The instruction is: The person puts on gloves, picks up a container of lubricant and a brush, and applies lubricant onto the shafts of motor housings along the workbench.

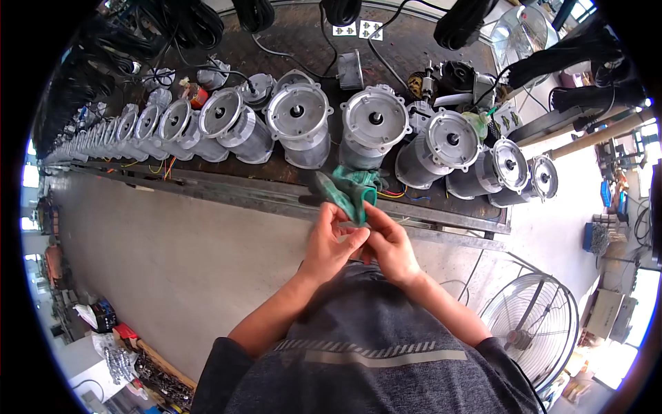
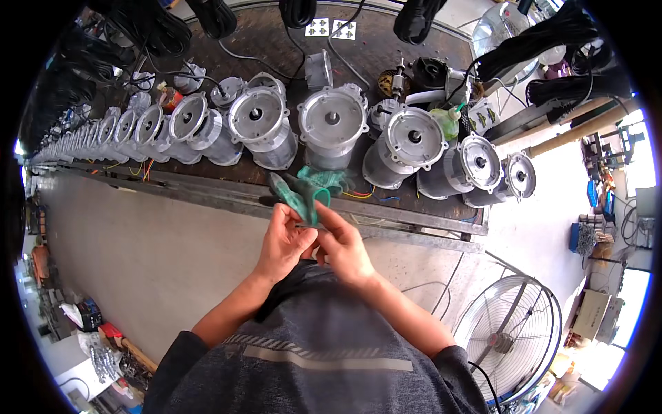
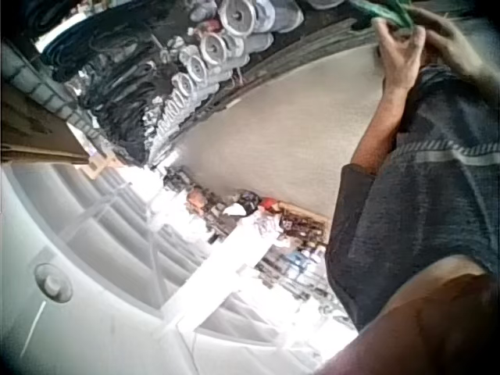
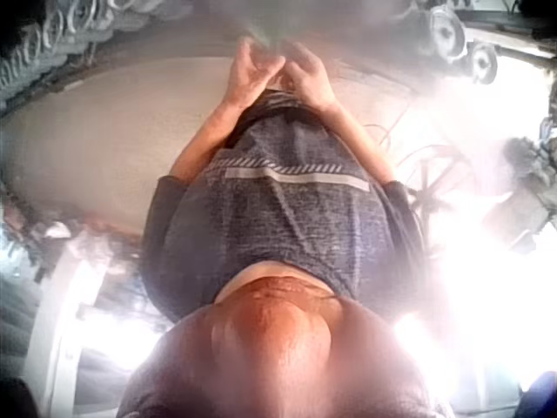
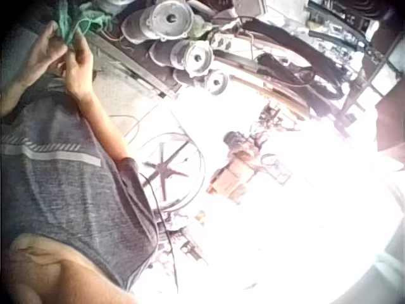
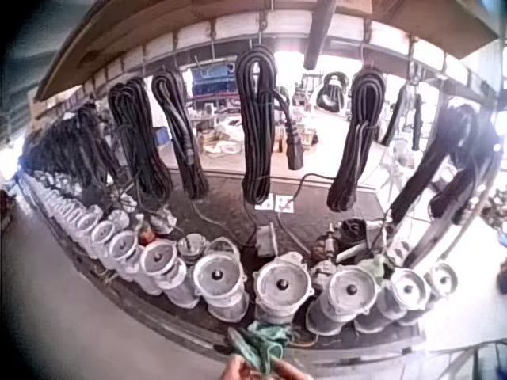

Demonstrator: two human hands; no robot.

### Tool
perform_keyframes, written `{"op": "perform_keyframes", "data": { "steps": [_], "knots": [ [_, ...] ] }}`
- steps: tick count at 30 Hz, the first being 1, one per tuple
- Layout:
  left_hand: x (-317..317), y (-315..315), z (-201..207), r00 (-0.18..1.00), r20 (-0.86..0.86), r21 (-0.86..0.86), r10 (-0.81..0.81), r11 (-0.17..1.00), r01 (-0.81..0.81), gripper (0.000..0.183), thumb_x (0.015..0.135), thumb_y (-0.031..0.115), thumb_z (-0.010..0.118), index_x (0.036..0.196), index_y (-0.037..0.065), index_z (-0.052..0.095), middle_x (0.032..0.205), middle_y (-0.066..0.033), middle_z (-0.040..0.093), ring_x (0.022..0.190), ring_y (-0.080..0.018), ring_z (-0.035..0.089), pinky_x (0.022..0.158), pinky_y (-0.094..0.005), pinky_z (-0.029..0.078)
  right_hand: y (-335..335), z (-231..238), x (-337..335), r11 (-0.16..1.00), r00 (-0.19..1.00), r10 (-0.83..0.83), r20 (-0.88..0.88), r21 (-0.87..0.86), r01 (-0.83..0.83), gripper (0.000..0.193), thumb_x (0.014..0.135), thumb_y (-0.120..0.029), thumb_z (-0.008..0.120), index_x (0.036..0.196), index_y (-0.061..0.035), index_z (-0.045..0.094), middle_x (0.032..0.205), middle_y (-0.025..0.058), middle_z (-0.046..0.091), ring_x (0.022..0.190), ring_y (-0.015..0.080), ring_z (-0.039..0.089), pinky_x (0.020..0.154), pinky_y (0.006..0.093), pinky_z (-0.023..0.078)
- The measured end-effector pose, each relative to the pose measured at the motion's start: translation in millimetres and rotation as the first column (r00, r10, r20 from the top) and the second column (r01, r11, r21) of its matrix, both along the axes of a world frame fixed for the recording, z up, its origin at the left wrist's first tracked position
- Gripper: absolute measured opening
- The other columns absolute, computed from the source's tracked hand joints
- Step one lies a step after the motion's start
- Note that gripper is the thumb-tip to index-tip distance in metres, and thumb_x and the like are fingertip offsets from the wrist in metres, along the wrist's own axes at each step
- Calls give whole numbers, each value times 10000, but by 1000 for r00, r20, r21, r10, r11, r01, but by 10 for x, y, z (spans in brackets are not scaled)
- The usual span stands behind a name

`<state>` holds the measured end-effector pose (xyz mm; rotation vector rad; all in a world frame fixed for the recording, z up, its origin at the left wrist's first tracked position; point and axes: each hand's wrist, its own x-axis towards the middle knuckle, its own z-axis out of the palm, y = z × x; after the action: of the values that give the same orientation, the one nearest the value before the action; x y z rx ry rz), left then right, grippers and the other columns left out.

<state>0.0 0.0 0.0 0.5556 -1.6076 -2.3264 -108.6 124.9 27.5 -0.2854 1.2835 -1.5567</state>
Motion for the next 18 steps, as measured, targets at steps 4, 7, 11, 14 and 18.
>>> {"op": "perform_keyframes", "data": {
  "steps": [4, 7, 11, 14, 18],
  "knots": [
    [-29, 5, -38, 968, 89, -330, 235, 924, -194, 261, 1003, 93, 674, 1152, 36, 468, 1005, -77, 619, 759, -114, 640, 643, -280, 555, -64, 0, 68, 972, 930, 217, -298, 151, -179, 692, 951, -21, 495, 1610, 25, 287, 931, 139, 732, 802, 178, 722, 725, 330, 569],
    [24, -68, -101, 941, 135, -558, 309, 809, -186, 94, 1042, 65, 583, 1110, 18, 538, 868, -93, 652, 725, -142, 674, 636, -315, 559, -52, -36, 98, 976, 879, 219, -423, 74, -207, 674, 947, -46, 530, 1578, 62, 317, 991, 154, 752, 807, 208, 744, 768, 363, 577],
    [127, -181, -55, 948, 126, -729, 292, 676, -111, 142, 1041, 69, 600, 1162, -4, 599, 901, -143, 674, 723, -216, 707, 652, -346, 573, -60, -47, 34, 979, 544, 149, -826, 202, 37, 390, 897, -114, 736, 1237, 8, 590, 1035, 138, 684, 791, 266, 699, 682, 358, 562],
    [147, -220, 184, 953, 182, -698, 241, 714, -47, 137, 1036, 64, 613, 1151, -10, 616, 854, -125, 672, 675, -184, 679, 625, -323, 552, -155, 107, -144, 999, 273, -45, -961, -48, -5, 347, 847, -132, 775, 1151, -58, 623, 998, 128, 620, 864, 361, 670, 722, 442, 576],
    [140, -275, 318, 968, 188, -707, 169, 707, 14, 163, 1026, 46, 627, 1173, -4, 575, 855, -103, 658, 652, -149, 618, 590, -307, 491, -224, 13, -165, 991, 321, 44, -946, 2, -132, 248, 873, -147, 710, 1061, -59, 574, 907, 139, 627, 868, 376, 672, 721, 478, 564]
  ]
}}
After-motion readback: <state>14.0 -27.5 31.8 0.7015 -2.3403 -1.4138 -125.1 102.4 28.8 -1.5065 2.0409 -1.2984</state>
